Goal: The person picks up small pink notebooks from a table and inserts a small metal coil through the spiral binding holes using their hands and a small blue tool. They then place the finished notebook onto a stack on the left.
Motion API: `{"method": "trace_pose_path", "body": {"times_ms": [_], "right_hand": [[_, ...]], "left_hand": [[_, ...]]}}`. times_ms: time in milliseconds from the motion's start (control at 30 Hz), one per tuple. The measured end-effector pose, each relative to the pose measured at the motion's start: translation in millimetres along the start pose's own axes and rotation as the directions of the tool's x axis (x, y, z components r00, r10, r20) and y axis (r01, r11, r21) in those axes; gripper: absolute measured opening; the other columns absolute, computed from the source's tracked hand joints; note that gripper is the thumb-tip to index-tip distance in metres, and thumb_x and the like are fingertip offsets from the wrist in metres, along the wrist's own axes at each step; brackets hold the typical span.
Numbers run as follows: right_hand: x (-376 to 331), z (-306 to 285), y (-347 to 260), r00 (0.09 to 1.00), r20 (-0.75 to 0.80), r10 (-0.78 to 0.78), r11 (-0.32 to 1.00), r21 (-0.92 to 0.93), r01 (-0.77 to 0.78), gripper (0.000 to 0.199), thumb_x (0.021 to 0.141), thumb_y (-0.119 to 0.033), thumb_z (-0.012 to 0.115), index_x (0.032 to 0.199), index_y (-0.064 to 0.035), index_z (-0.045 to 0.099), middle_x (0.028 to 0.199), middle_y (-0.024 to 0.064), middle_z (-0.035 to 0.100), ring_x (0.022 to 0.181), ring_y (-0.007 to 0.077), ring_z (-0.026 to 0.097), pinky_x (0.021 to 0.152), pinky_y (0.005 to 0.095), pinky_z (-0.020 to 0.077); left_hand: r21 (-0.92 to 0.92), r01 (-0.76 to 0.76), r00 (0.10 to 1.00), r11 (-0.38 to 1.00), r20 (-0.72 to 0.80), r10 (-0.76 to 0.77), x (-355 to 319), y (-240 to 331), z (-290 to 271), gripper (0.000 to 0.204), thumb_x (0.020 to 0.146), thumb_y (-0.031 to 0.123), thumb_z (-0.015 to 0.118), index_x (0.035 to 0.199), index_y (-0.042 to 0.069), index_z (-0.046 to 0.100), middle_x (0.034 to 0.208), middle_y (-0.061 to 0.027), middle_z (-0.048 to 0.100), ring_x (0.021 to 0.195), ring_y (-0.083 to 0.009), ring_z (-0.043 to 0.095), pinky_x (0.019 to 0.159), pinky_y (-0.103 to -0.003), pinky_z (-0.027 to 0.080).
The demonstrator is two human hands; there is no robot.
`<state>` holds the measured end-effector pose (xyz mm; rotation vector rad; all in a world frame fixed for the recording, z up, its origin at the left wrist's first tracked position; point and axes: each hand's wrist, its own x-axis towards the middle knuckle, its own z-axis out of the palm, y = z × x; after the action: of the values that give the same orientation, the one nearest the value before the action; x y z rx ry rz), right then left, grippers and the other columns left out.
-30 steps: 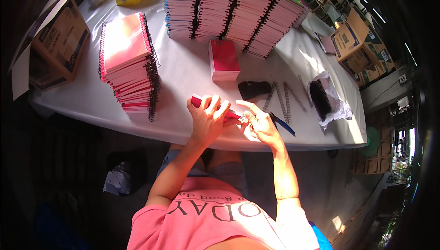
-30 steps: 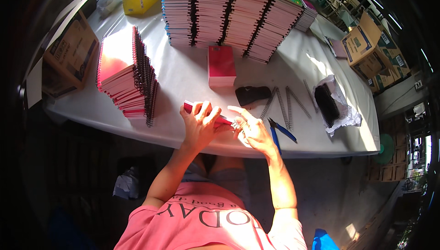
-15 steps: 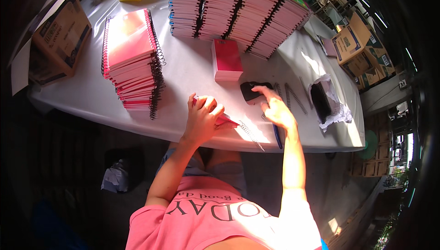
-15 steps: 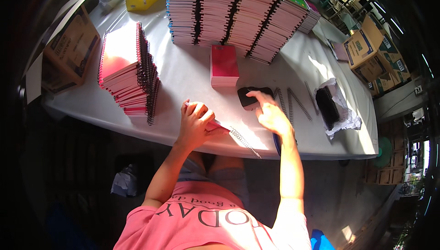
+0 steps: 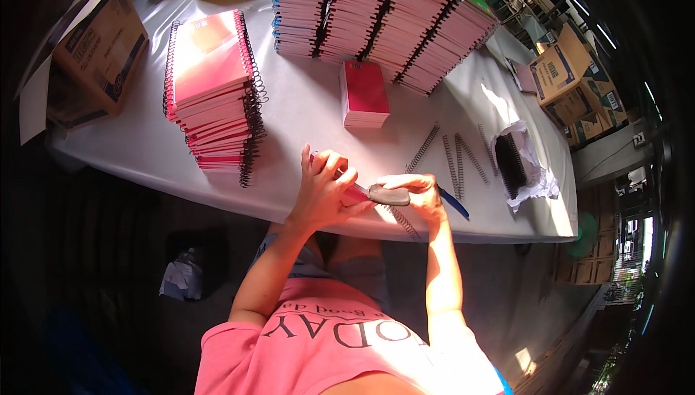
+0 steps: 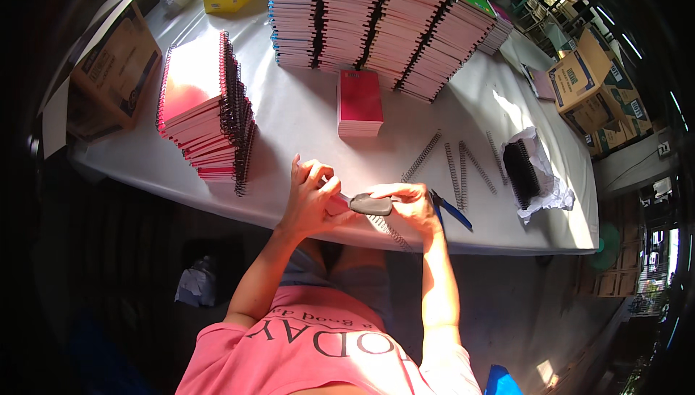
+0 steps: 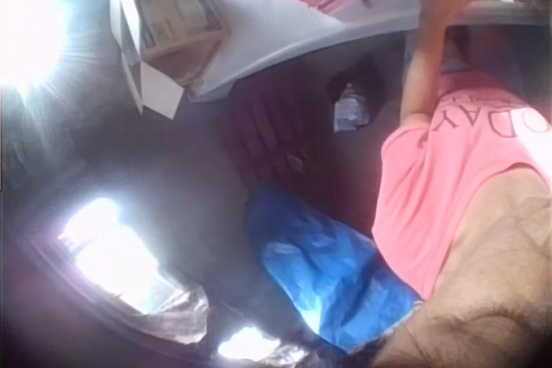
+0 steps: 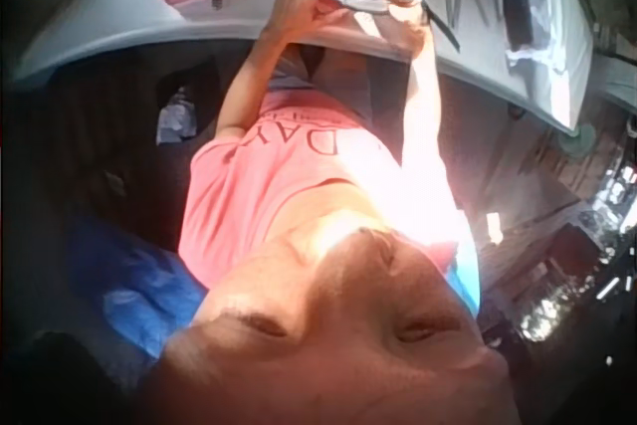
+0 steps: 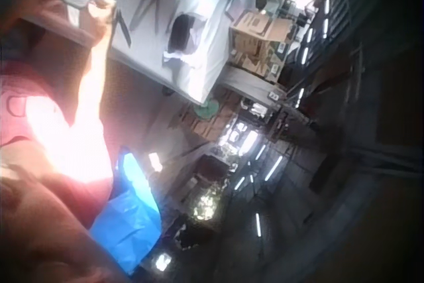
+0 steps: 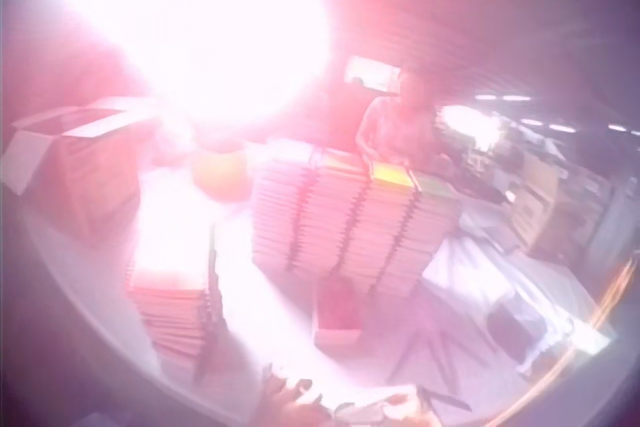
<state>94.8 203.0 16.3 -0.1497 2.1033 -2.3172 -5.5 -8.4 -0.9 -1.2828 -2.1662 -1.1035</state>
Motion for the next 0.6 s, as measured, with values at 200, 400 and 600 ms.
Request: {"method": "trace_pose_path", "body": {"times_ms": [200, 400, 600], "right_hand": [[4, -5, -9, 0.984, -0.156, -0.084, 0.930, -0.367, 0.021, 0.026, 0.065, 0.011, 0.061, 0.090, 0.0066, 0.069, 0.094, 0.0193, 0.069, 0.090, 0.0245, 0.066, 0.082, 0.0320, 0.0505], [19, 9, -38, 0.979, 0.018, -0.201, 0.803, -0.569, 0.175, 0.029, 0.060, 0.013, 0.061, 0.088, 0.0070, 0.070, 0.090, 0.0210, 0.069, 0.085, 0.0286, 0.067, 0.080, 0.0361, 0.0518], [14, 1, -16, 0.989, -0.118, -0.089, 0.922, -0.386, 0.037, 0.025, 0.070, 0.010, 0.062, 0.091, 0.0013, 0.071, 0.092, 0.0119, 0.071, 0.086, 0.0170, 0.066, 0.081, 0.0259, 0.0505]], "left_hand": [[-0.029, -0.029, 0.999, 0.999, 0.013, 0.029, 8, -1, -3, 0.050, 0.059, 0.046, 0.079, 0.076, 0.006, 0.056, 0.100, -0.0089, 0.049, 0.099, -0.0310, 0.044, 0.094, -0.053, 0.031], [-0.079, 0.043, 0.996, 0.996, 0.078, -0.037, 2, -14, 2, 0.044, 0.060, 0.043, 0.081, 0.079, 0.009, 0.061, 0.115, -0.0106, 0.045, 0.110, -0.0312, 0.039, 0.093, -0.047, 0.034], [-0.168, 0.050, 0.999, 0.984, 0.012, -0.048, 14, -7, -2, 0.051, 0.054, 0.044, 0.084, 0.078, 0.007, 0.059, 0.123, -0.0158, 0.038, 0.114, -0.0370, 0.034, 0.086, -0.045, 0.042]]}}
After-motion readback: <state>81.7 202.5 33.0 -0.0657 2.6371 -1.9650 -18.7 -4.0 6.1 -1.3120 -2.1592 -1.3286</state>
